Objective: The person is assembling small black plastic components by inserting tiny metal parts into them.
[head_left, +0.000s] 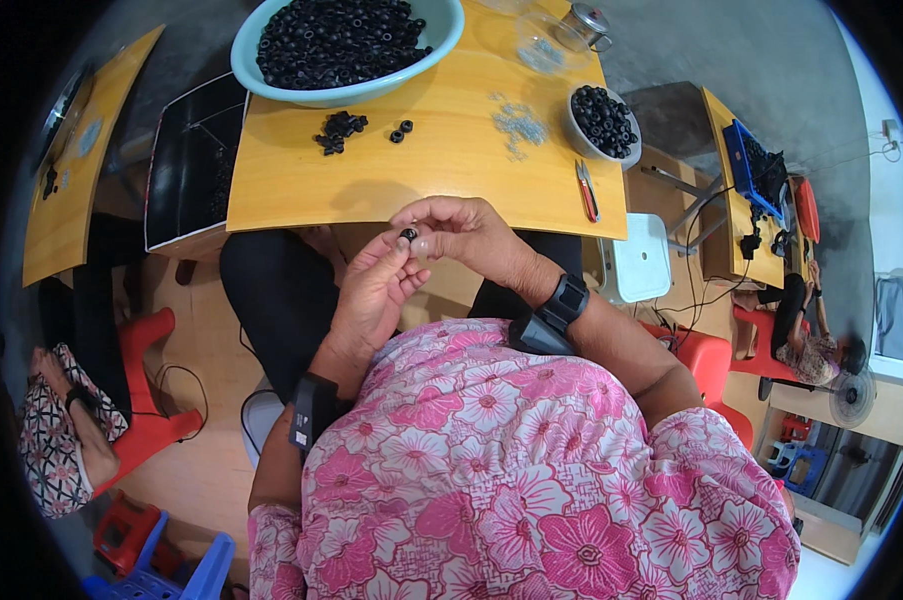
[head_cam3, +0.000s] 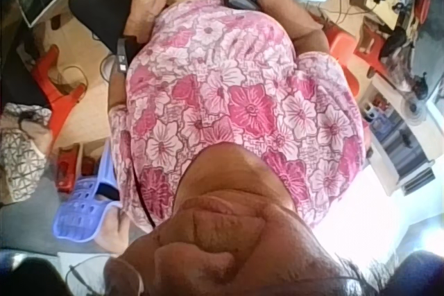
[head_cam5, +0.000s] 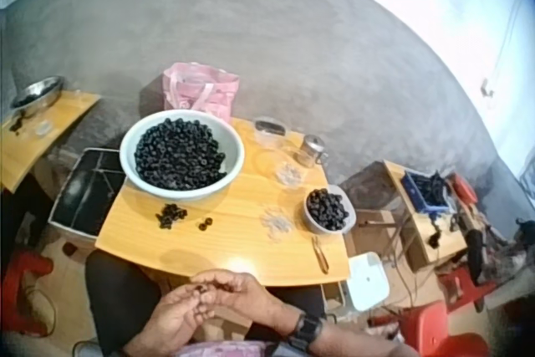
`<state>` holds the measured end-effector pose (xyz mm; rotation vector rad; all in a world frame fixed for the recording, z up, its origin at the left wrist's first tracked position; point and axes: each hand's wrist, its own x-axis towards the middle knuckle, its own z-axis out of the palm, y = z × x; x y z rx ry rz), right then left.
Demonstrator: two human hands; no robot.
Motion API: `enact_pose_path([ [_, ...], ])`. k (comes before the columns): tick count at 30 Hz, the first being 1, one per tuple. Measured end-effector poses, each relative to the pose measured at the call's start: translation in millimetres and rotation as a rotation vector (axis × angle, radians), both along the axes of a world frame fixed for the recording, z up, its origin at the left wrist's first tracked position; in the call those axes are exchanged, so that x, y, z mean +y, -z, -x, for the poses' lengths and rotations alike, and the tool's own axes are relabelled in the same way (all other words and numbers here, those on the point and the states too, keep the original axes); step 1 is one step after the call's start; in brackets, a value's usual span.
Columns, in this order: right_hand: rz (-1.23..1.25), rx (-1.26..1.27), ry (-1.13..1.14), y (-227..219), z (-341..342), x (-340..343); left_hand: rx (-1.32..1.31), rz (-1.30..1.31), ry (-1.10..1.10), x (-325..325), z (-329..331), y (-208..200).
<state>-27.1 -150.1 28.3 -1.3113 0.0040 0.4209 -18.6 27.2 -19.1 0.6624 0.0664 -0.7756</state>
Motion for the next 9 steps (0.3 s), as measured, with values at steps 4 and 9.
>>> enact_pose_path([
  [4, 0.275, -0.280, -0.005, -1, -3, 4, 0.070, 0.024, -0.001, 1, 3, -3],
  [9, 0.549, -0.396, -0.158, -10, -14, -1, -0.005, 0.041, 0.088, 12, -7, 6],
])
